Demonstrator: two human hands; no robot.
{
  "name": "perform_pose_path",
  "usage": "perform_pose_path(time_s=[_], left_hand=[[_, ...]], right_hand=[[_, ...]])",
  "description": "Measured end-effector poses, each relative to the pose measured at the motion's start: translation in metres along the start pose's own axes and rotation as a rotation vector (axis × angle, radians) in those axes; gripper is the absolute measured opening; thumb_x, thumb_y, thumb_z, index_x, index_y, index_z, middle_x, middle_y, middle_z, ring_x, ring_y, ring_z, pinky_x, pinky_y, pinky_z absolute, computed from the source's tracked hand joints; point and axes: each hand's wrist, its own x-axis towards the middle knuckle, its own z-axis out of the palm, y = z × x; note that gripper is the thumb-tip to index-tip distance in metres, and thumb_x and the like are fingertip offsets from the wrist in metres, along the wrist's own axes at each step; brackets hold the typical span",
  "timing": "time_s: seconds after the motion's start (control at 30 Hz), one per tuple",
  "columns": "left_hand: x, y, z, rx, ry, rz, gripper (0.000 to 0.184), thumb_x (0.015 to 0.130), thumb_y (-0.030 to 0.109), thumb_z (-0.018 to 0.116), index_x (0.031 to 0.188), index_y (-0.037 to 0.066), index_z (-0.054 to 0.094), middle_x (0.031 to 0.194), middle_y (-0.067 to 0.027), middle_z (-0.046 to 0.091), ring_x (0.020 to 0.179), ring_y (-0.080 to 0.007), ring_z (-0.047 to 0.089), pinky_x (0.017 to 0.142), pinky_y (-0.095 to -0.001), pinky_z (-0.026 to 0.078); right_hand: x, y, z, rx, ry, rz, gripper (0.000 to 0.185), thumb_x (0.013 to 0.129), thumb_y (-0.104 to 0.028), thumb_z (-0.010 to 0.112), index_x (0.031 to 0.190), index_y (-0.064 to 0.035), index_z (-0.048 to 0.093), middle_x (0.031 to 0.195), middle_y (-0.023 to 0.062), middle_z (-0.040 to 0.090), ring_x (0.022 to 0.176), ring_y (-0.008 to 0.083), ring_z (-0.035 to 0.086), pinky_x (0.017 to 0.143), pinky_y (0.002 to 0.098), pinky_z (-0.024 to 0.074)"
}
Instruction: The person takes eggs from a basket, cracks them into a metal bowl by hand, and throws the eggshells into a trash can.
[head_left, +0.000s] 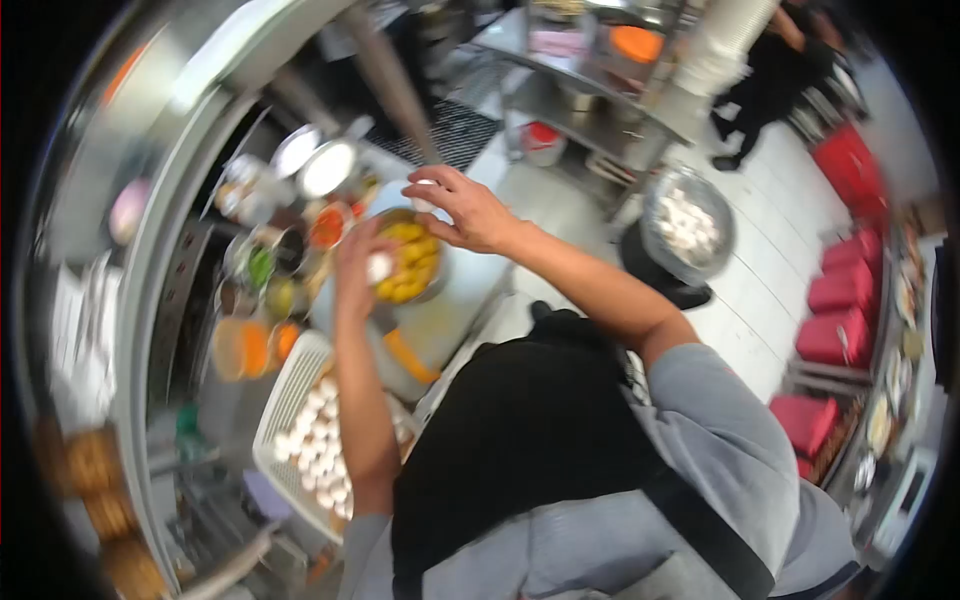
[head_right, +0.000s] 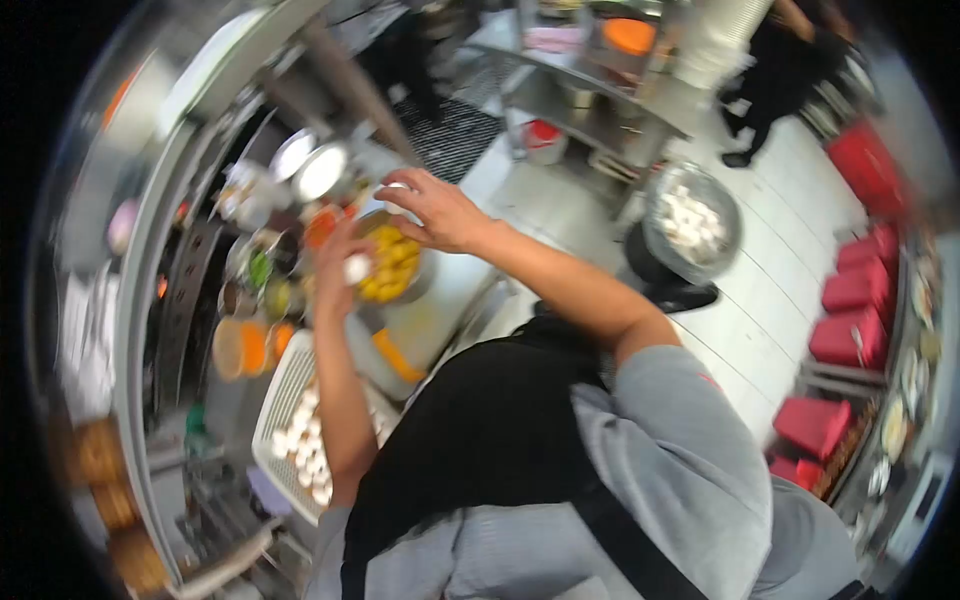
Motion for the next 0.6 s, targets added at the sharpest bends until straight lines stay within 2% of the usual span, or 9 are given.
perform_pose_path(time_s=[0.07, 0.1, 0.2, 0.27, 0.33, 0.4, 0.47, 0.57, 0.6], left_hand=[[-0.009, 0.016, 0.0, -0.349, -0.017, -0.219, 0.049, 0.095, 0.038, 0.051, 0.127, 0.0, 0.051, 0.08, -0.0068, 0.06, 0.069, -0.0154, 0.06, 0.062, -0.0271, 0.051], [-0.007, 0.007, -0.013, -0.44, -0.098, -0.247, 0.049, 0.096, 0.038, 0.049, 0.128, 0.001, 0.049, 0.088, -0.0082, 0.059, 0.08, -0.0174, 0.06, 0.068, -0.0314, 0.052], [-0.018, 0.006, -0.008, -0.54, -0.173, -0.25, 0.044, 0.092, 0.025, 0.052, 0.128, 0.001, 0.048, 0.098, -0.0109, 0.057, 0.09, -0.0213, 0.058, 0.079, -0.0383, 0.051], [-0.025, 0.001, 0.0, -0.51, -0.204, -0.182, 0.041, 0.088, 0.012, 0.054, 0.127, 0.002, 0.049, 0.103, -0.0135, 0.057, 0.096, -0.0245, 0.058, 0.087, -0.0419, 0.05], [-0.027, 0.004, 0.018, -0.515, -0.218, -0.165, 0.039, 0.088, 0.009, 0.053, 0.126, 0.002, 0.049, 0.107, -0.0165, 0.057, 0.101, -0.0281, 0.058, 0.091, -0.0443, 0.049], [-0.024, -0.004, 0.037, -0.505, -0.248, -0.185, 0.038, 0.095, 0.016, 0.049, 0.129, 0.001, 0.046, 0.114, -0.0197, 0.056, 0.101, -0.0337, 0.061, 0.094, -0.0474, 0.05], [-0.028, 0.009, 0.069, -0.457, -0.31, -0.219, 0.037, 0.1, 0.022, 0.044, 0.131, 0.001, 0.044, 0.116, -0.0196, 0.055, 0.101, -0.0342, 0.062, 0.093, -0.0462, 0.05], [-0.03, 0.013, 0.096, -0.371, -0.31, -0.211, 0.046, 0.103, 0.033, 0.039, 0.135, -0.001, 0.038, 0.12, -0.0212, 0.053, 0.103, -0.0351, 0.062, 0.092, -0.0456, 0.051], [-0.026, 0.012, 0.097, -0.376, -0.288, -0.194, 0.046, 0.103, 0.033, 0.039, 0.135, -0.001, 0.038, 0.12, -0.0212, 0.053, 0.103, -0.0351, 0.062, 0.092, -0.0456, 0.051]], right_hand=[[-0.021, 0.007, -0.059, -0.166, 0.171, 0.033, 0.041, 0.08, -0.007, 0.067, 0.119, -0.0105, 0.057, 0.123, 0.0123, 0.054, 0.109, 0.0312, 0.057, 0.085, 0.0386, 0.0512], [-0.039, 0.014, -0.087, -0.269, 0.251, 0.066, 0.042, 0.079, -0.007, 0.067, 0.12, -0.0109, 0.057, 0.124, 0.0121, 0.054, 0.111, 0.0306, 0.056, 0.084, 0.0388, 0.0511], [-0.108, 0.047, -0.186, -0.542, 0.359, 0.252, 0.047, 0.08, -0.009, 0.069, 0.125, -0.0092, 0.055, 0.131, 0.018, 0.051, 0.118, 0.0378, 0.052, 0.097, 0.0435, 0.0444], [-0.154, 0.046, -0.209, -0.849, 0.395, 0.702, 0.049, 0.084, -0.012, 0.068, 0.129, -0.0043, 0.051, 0.138, 0.0222, 0.047, 0.125, 0.0386, 0.046, 0.104, 0.0453, 0.0377], [-0.16, 0.033, -0.195, -0.783, 0.355, 0.538, 0.039, 0.088, -0.011, 0.064, 0.125, -0.0038, 0.054, 0.133, 0.0183, 0.051, 0.118, 0.0353, 0.053, 0.096, 0.043, 0.0446], [-0.131, -0.003, -0.143, -0.075, 0.2, 0.793, 0.036, 0.084, -0.003, 0.066, 0.119, -0.0057, 0.056, 0.12, 0.0086, 0.06, 0.104, 0.0237, 0.061, 0.082, 0.0333, 0.0506], [-0.096, -0.024, -0.082, -0.001, 0.071, 0.297, 0.042, 0.081, -0.005, 0.07, 0.121, -0.0063, 0.056, 0.119, 0.0088, 0.06, 0.092, 0.0232, 0.064, 0.071, 0.0313, 0.0539], [-0.054, -0.043, -0.041, 0.103, -0.064, 0.205, 0.047, 0.08, -0.01, 0.073, 0.123, -0.007, 0.054, 0.12, 0.0139, 0.059, 0.102, 0.0273, 0.061, 0.083, 0.036, 0.0526], [-0.048, -0.039, -0.033, 0.202, -0.099, 0.335, 0.047, 0.08, -0.009, 0.072, 0.123, -0.006, 0.054, 0.118, 0.0153, 0.059, 0.099, 0.0273, 0.061, 0.082, 0.0351, 0.0531]])
